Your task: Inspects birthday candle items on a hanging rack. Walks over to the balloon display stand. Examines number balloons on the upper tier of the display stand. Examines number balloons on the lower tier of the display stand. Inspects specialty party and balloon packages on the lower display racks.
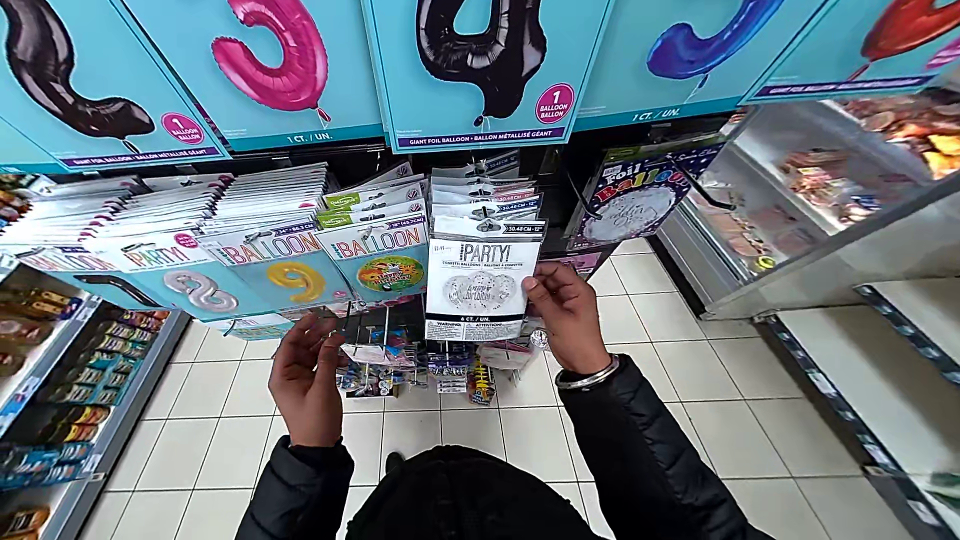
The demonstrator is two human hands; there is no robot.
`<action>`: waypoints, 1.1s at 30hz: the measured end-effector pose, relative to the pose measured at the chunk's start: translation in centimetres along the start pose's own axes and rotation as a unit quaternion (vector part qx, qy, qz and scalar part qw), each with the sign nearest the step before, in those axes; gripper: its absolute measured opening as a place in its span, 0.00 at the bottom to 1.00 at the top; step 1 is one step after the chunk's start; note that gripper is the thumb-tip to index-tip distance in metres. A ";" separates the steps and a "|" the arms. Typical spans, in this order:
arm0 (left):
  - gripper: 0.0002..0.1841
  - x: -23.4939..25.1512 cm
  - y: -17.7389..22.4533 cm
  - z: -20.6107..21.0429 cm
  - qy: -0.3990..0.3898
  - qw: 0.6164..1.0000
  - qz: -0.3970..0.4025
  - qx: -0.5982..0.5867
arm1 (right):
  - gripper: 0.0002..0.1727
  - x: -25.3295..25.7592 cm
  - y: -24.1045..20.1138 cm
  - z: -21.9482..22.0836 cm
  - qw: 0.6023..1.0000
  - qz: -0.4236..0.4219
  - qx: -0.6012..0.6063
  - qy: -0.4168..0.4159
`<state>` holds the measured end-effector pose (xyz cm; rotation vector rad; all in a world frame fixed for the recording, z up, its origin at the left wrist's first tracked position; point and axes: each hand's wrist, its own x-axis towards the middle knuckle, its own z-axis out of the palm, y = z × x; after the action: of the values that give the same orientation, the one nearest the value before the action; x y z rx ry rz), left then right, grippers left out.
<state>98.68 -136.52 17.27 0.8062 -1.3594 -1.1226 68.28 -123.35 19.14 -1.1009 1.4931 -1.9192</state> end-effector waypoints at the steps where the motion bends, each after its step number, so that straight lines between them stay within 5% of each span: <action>1: 0.25 -0.1 0.1 0.2 -0.007 1.000 -0.001 -0.002 | 0.10 -0.3 -0.6 -0.2 1.000 -0.008 0.015 -0.006; 10: 0.22 -0.7 1.0 2.6 -0.076 0.996 0.004 -0.037 | 0.09 -2.0 -4.5 -1.7 0.994 -0.094 0.063 0.004; 33: 0.21 -3.0 1.3 3.2 -0.161 0.984 -0.006 -0.080 | 0.09 -4.4 -5.5 -2.2 0.994 -0.090 0.059 0.017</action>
<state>96.06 -132.77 17.79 0.5314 -1.5055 -1.3965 69.63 -117.08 22.83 -1.1891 1.3169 -2.1293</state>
